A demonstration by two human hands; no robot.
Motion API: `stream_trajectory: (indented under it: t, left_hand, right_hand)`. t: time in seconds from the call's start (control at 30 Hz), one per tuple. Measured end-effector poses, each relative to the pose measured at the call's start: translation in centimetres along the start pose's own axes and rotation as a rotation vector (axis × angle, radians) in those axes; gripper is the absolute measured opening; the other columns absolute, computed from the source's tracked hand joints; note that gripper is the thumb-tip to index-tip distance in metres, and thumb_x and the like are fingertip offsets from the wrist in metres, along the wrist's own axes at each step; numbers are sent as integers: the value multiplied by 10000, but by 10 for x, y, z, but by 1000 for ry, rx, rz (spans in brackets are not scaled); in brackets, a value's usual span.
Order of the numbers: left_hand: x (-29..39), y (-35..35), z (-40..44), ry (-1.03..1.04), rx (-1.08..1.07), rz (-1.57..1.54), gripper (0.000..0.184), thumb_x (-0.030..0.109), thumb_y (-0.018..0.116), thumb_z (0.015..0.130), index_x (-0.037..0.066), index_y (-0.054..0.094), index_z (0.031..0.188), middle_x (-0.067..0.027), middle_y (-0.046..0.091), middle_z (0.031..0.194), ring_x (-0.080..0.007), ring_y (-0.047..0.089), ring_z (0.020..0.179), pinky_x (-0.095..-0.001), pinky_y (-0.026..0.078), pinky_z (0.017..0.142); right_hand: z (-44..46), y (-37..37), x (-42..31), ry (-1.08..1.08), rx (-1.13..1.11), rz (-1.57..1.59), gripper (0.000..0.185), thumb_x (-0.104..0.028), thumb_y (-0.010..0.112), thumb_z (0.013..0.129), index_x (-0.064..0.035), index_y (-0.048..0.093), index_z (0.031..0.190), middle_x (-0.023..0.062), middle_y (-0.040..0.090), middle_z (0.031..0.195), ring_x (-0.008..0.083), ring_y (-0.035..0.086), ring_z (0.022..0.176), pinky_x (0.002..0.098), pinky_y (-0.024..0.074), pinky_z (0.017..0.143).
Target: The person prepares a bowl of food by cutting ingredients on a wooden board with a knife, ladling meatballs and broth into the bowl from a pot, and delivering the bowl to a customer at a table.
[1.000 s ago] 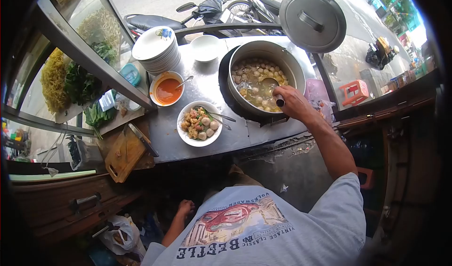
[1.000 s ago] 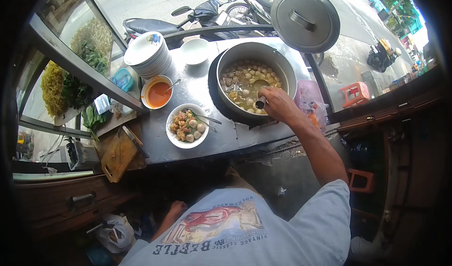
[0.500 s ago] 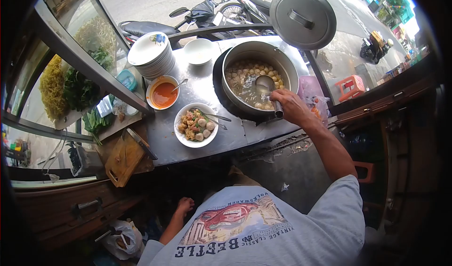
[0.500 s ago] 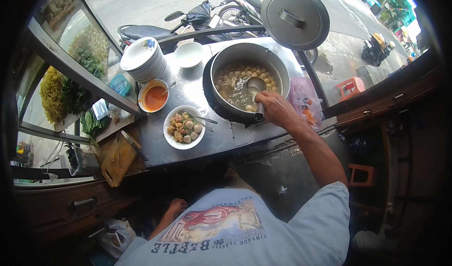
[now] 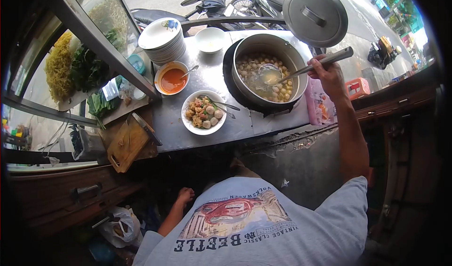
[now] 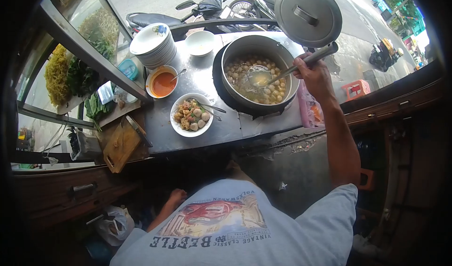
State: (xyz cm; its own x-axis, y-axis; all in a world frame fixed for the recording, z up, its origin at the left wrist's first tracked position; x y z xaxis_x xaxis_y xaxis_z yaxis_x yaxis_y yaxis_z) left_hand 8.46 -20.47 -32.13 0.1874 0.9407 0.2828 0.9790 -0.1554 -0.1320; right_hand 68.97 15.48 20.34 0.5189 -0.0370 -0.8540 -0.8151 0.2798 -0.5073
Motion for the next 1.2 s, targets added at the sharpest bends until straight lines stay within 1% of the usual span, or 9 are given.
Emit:
stream_trajectory:
  t: [0.17, 0.2, 0.27, 0.5, 0.6, 0.73, 0.83, 0.97, 1.2]
  left_hand:
    - [3, -3, -14, 9, 30, 28, 245, 273, 554, 957, 74, 602, 1093, -80, 669, 1055, -208, 657, 985, -383, 518, 817]
    - [8, -2, -18, 21, 35, 30, 244, 272, 556, 955, 76, 603, 1091, -80, 670, 1051, -207, 657, 980, -382, 516, 812]
    - [14, -4, -23, 37, 40, 30, 240, 271, 560, 952, 79, 605, 1088, -77, 672, 1041, -201, 657, 969, -377, 514, 800]
    - [-3, -14, -26, 46, 66, -8, 221, 262, 575, 936, 88, 608, 1068, -69, 678, 1024, -182, 658, 940, -355, 502, 761]
    - [-19, -20, -28, 28, 84, -10, 218, 258, 579, 933, 85, 609, 1061, -67, 680, 1015, -180, 659, 920, -351, 499, 744]
    - [-30, -23, -31, 1, 96, -10, 219, 255, 580, 932, 75, 611, 1053, -66, 682, 1001, -177, 658, 896, -347, 498, 726]
    - [-30, -24, -33, 1, 103, -20, 222, 258, 581, 932, 72, 614, 1048, -64, 682, 994, -176, 659, 898, -346, 499, 720]
    - [-26, -23, -27, 21, 100, -22, 213, 258, 579, 936, 77, 616, 1042, -61, 684, 980, -174, 661, 891, -341, 498, 711]
    - [-16, -23, -28, 36, 109, -19, 209, 263, 581, 944, 78, 617, 1036, -62, 687, 976, -175, 666, 877, -332, 501, 702]
  right_hand:
    - [-22, -1, -79, 16, -74, 47, 273, -237, 576, 994, 22, 629, 1064, 121, 708, 984, 138, 689, 788, 263, 578, 738]
    - [-23, 1, -83, 13, -117, 53, 232, -232, 550, 1013, -23, 633, 1071, 101, 708, 1006, 130, 699, 802, 258, 580, 736]
    - [-28, 11, -99, 20, -150, 78, 231, -230, 540, 1018, -21, 625, 1069, 110, 709, 1013, 131, 702, 804, 253, 581, 733]
    - [-53, 75, -107, -12, -297, 259, 221, -201, 579, 1000, 10, 632, 1045, 135, 709, 1010, 154, 711, 825, 256, 583, 755]
    - [-73, 102, -116, -43, -323, 214, 207, -175, 580, 999, 22, 634, 1034, 132, 710, 1009, 154, 708, 839, 258, 582, 771]
    - [-101, 129, -124, -192, -398, -16, 152, -138, 578, 1002, -10, 636, 1060, 136, 694, 1130, 172, 684, 992, 295, 560, 871]
    - [-115, 139, -142, -437, -410, 13, 93, -72, 620, 939, -35, 639, 1022, 132, 712, 1072, 209, 690, 1010, 334, 541, 857]
    - [-127, 142, -158, -609, -406, -82, 135, -6, 653, 871, -50, 641, 998, 170, 705, 1083, 293, 703, 997, 363, 549, 858]
    - [-139, 148, -168, -777, -422, -198, 193, 16, 702, 813, -63, 637, 976, 162, 702, 1086, 301, 706, 933, 389, 561, 775]
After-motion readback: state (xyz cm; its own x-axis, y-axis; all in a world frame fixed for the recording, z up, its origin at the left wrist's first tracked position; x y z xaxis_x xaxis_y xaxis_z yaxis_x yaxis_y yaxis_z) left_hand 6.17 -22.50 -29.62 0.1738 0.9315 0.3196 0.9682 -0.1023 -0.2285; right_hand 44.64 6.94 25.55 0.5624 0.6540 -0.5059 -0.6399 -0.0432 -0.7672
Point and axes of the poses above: each hand's wrist, its own z-axis towards the middle knuckle, its own y-axis out of the palm, x = y × z, the point moved 9 cm from there along z, towards the middle knuckle
